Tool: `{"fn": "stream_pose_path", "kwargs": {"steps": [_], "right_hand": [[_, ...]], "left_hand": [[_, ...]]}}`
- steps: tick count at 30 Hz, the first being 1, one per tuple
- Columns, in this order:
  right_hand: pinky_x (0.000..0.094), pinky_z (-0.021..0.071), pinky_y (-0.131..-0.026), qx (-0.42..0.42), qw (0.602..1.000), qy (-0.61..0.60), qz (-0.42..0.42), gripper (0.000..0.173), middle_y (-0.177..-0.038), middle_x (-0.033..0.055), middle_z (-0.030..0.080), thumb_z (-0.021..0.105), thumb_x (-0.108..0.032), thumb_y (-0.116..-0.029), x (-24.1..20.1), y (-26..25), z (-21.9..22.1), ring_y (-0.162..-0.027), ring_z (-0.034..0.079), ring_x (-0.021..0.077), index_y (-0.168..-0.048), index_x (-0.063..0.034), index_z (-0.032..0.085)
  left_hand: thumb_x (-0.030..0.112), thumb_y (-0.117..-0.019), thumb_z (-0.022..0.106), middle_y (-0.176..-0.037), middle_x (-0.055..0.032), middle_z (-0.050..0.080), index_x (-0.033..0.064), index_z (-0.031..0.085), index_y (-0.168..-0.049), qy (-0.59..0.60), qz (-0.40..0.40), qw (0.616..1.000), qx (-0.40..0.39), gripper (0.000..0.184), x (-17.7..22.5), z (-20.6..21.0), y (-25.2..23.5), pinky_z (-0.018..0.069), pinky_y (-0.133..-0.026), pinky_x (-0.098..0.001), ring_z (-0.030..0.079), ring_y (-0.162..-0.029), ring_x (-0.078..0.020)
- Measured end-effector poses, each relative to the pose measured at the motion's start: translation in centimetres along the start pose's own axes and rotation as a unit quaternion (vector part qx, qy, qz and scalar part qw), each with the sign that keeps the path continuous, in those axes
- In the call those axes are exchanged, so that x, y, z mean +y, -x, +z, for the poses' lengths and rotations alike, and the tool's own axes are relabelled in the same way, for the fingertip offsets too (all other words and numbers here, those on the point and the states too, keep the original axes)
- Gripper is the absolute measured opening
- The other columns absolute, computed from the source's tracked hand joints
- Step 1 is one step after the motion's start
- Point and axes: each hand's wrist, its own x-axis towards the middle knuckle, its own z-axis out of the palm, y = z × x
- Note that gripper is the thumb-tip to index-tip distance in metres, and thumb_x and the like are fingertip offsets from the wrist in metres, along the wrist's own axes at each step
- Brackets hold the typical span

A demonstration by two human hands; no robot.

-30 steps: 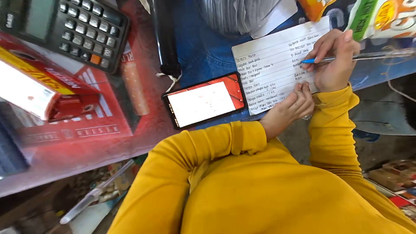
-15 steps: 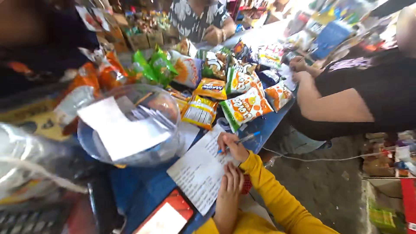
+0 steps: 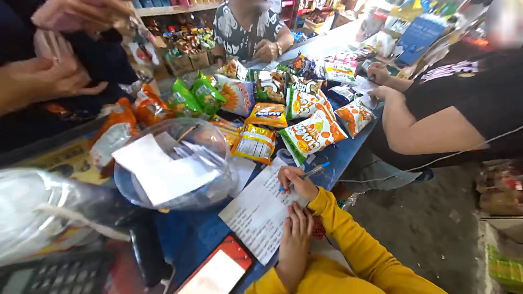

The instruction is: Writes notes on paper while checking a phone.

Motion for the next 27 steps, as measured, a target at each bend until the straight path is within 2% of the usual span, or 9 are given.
{"fn": "stream_pose_path", "kwargs": {"steps": [2, 5, 8, 10, 14, 17, 22, 27], "right_hand": [[0.0167, 0.0529, -0.058, -0.003, 1.0, 0.021, 0.012, 0.042, -0.072, -0.0081, 0.061, 0.035, -0.02, -0.105, -0.29, 0.26, -0.16, -0.063, 0.06, -0.0006, -0.07, -0.0121, 0.058], [0.016, 0.0545, -0.059, -0.021, 0.998, 0.054, -0.026, 0.04, -0.079, -0.011, 0.063, 0.035, -0.023, -0.1089, 0.23, 0.54, -0.53, -0.067, 0.062, -0.0019, -0.078, -0.0176, 0.059], [0.0203, 0.0578, -0.07, 0.001, 0.995, 0.091, -0.028, 0.033, -0.087, -0.0108, 0.064, 0.037, -0.017, -0.1077, 0.51, 0.4, -0.47, -0.077, 0.064, -0.0003, -0.087, -0.015, 0.061], [0.022, 0.0595, -0.074, -0.004, 0.994, 0.1, -0.033, 0.02, -0.095, -0.0098, 0.063, 0.042, -0.016, -0.1066, 0.5, 0.25, -0.62, -0.083, 0.066, 0.0009, -0.097, -0.0137, 0.06], [0.0199, 0.0581, -0.076, -0.052, 0.993, 0.093, -0.053, 0.005, -0.099, -0.0096, 0.063, 0.058, -0.015, -0.1006, 0.38, 0.15, -0.64, -0.086, 0.065, 0.0, -0.097, -0.0136, 0.061], [0.0203, 0.0589, -0.075, -0.069, 0.991, 0.098, -0.054, 0.011, -0.099, -0.0101, 0.063, 0.056, -0.02, -0.1027, 0.37, 0.12, -0.92, -0.085, 0.065, 0.0001, -0.095, -0.0148, 0.063], [0.0208, 0.0589, -0.073, -0.066, 0.989, 0.129, -0.042, 0.022, -0.095, -0.0108, 0.065, 0.046, -0.016, -0.1059, 0.15, 0.13, -0.87, -0.082, 0.066, 0.0005, -0.093, -0.0149, 0.063], [0.0197, 0.0592, -0.073, -0.072, 0.984, 0.158, -0.028, 0.022, -0.093, -0.0127, 0.065, 0.043, -0.015, -0.1066, -0.15, -0.01, -0.9, -0.081, 0.067, -0.0006, -0.095, -0.0144, 0.062]], "left_hand": [[-0.004, -0.0796, 0.069, -0.131, -0.0227, 0.066, 0.0016, 0.069, -0.126, 0.033, 0.012, 0.999, -0.019, 0.047, -0.17, -0.45, -0.01, 0.0525, -0.083, -0.0397, 0.067, -0.117, -0.0285], [-0.01, -0.0832, 0.064, -0.139, -0.0264, 0.059, -0.0006, 0.061, -0.136, 0.091, 0.034, 0.992, -0.084, 0.053, -0.51, -1.16, 0.0, 0.0506, -0.091, -0.0443, 0.061, -0.126, -0.0342], [-0.012, -0.0861, 0.06, -0.145, -0.0275, 0.054, 0.0007, 0.058, -0.139, 0.1, 0.043, 0.989, -0.104, 0.055, -0.58, -0.94, 0.17, 0.0484, -0.095, -0.0441, 0.056, -0.133, -0.0362], [-0.014, -0.0882, 0.056, -0.149, -0.0288, 0.048, -0.0003, 0.055, -0.141, 0.074, 0.05, 0.99, -0.108, 0.055, -0.46, -0.74, 0.19, 0.0455, -0.101, -0.0434, 0.05, -0.136, -0.0379], [-0.013, -0.0904, 0.055, -0.149, -0.0307, 0.046, -0.0007, 0.053, -0.142, 0.054, 0.041, 0.993, -0.092, 0.053, -0.26, -0.34, 0.37, 0.0421, -0.107, -0.0442, 0.05, -0.136, -0.0394], [-0.011, -0.092, 0.053, -0.149, -0.0304, 0.046, 0.0008, 0.054, -0.143, 0.055, 0.036, 0.994, -0.088, 0.052, -0.24, -0.3, 0.33, 0.041, -0.108, -0.0448, 0.05, -0.136, -0.0399], [-0.008, -0.0938, 0.053, -0.154, -0.0316, 0.039, -0.0015, 0.045, -0.148, 0.078, 0.062, 0.988, -0.121, 0.055, -0.75, -0.61, 0.21, 0.0359, -0.113, -0.0477, 0.041, -0.142, -0.0433], [-0.007, -0.092, 0.057, -0.147, -0.0262, 0.048, 0.0014, 0.051, -0.143, 0.091, 0.051, 0.991, -0.089, 0.052, -0.77, -0.43, 0.15, 0.0347, -0.113, -0.0495, 0.043, -0.14, -0.0401]]}}
